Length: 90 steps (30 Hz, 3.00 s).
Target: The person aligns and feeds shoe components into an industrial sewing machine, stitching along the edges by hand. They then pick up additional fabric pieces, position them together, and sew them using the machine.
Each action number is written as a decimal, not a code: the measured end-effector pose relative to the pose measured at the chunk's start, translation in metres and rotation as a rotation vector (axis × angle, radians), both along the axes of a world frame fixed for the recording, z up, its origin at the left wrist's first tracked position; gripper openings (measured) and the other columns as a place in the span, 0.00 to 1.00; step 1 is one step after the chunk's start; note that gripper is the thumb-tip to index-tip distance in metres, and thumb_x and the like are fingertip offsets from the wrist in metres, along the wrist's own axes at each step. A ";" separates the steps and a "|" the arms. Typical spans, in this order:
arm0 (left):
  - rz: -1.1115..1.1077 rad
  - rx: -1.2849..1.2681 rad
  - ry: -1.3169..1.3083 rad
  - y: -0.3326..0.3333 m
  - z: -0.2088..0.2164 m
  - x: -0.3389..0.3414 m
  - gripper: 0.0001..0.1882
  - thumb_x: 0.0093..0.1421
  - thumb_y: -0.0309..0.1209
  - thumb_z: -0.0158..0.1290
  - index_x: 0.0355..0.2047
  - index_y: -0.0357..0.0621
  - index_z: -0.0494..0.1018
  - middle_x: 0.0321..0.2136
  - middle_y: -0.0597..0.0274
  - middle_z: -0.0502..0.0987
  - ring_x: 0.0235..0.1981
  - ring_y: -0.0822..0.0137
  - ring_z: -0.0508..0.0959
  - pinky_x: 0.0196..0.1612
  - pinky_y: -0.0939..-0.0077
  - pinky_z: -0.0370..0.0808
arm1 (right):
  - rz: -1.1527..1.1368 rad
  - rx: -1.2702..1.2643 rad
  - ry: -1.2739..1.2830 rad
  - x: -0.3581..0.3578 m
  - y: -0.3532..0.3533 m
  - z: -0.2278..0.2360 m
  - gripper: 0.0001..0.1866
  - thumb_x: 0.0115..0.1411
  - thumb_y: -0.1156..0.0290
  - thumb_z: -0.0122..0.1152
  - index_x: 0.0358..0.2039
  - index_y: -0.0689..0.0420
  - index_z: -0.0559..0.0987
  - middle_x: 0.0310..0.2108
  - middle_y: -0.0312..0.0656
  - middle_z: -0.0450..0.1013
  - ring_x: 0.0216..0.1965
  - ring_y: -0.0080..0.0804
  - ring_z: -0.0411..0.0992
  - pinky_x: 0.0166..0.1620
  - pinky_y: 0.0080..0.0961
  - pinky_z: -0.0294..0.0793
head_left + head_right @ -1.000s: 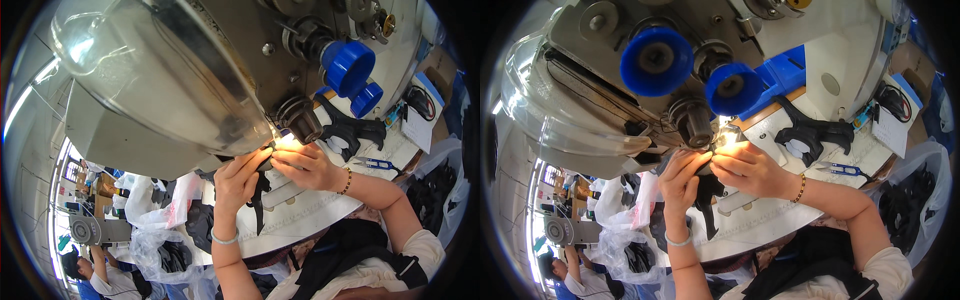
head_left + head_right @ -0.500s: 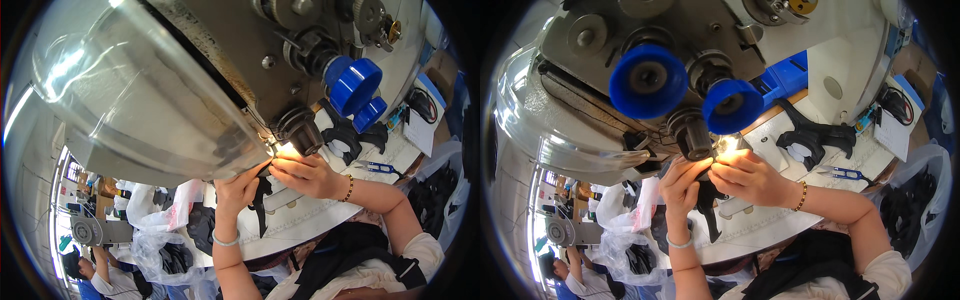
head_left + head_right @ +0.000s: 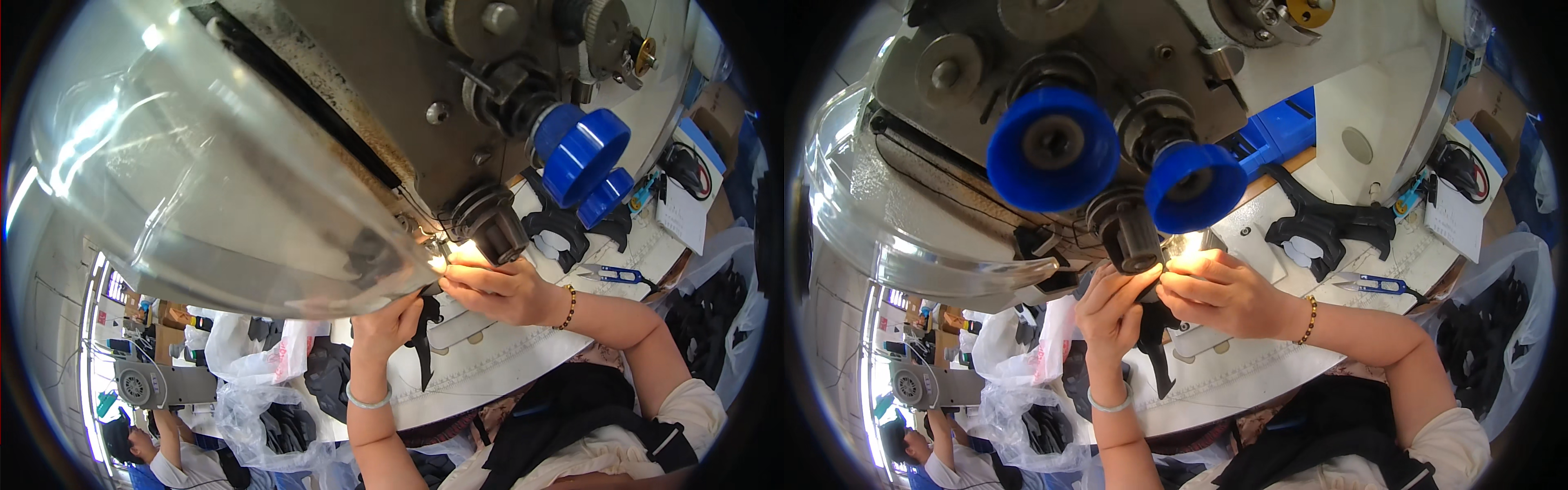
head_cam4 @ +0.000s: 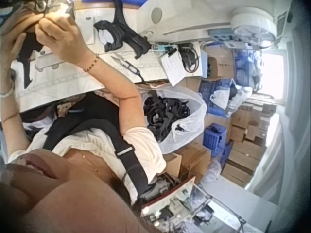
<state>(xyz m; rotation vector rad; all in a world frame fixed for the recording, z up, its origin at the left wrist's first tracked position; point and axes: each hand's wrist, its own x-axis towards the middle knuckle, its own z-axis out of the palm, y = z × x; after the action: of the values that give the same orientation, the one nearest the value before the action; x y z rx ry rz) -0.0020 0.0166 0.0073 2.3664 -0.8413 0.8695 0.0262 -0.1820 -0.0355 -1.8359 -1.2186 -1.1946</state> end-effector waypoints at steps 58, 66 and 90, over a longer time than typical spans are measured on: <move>-0.050 -0.026 -0.019 -0.008 0.007 0.000 0.22 0.38 0.20 0.45 0.35 0.34 0.80 0.32 0.53 0.78 0.35 0.57 0.78 0.43 0.70 0.74 | -0.015 0.018 -0.062 0.004 0.002 -0.004 0.13 0.50 0.70 0.61 0.38 0.50 0.76 0.40 0.32 0.67 0.47 0.26 0.66 0.46 0.32 0.71; 0.016 -0.045 0.026 -0.002 0.004 0.000 0.22 0.38 0.20 0.45 0.35 0.34 0.80 0.32 0.54 0.78 0.32 0.60 0.77 0.38 0.74 0.73 | -0.004 0.014 0.024 0.003 0.006 -0.002 0.15 0.50 0.70 0.62 0.40 0.52 0.77 0.42 0.32 0.69 0.45 0.26 0.67 0.49 0.28 0.68; -0.003 -0.145 0.063 -0.002 0.003 0.003 0.20 0.42 0.18 0.46 0.35 0.35 0.80 0.33 0.53 0.78 0.32 0.64 0.78 0.38 0.78 0.73 | -0.109 0.058 -0.022 0.003 0.002 0.003 0.15 0.49 0.69 0.65 0.39 0.50 0.77 0.40 0.30 0.68 0.42 0.26 0.67 0.44 0.29 0.66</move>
<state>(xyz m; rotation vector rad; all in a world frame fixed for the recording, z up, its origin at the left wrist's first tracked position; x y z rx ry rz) 0.0010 0.0144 0.0101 2.2537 -0.7317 0.8210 0.0287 -0.1802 -0.0324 -1.8710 -1.0957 -1.2997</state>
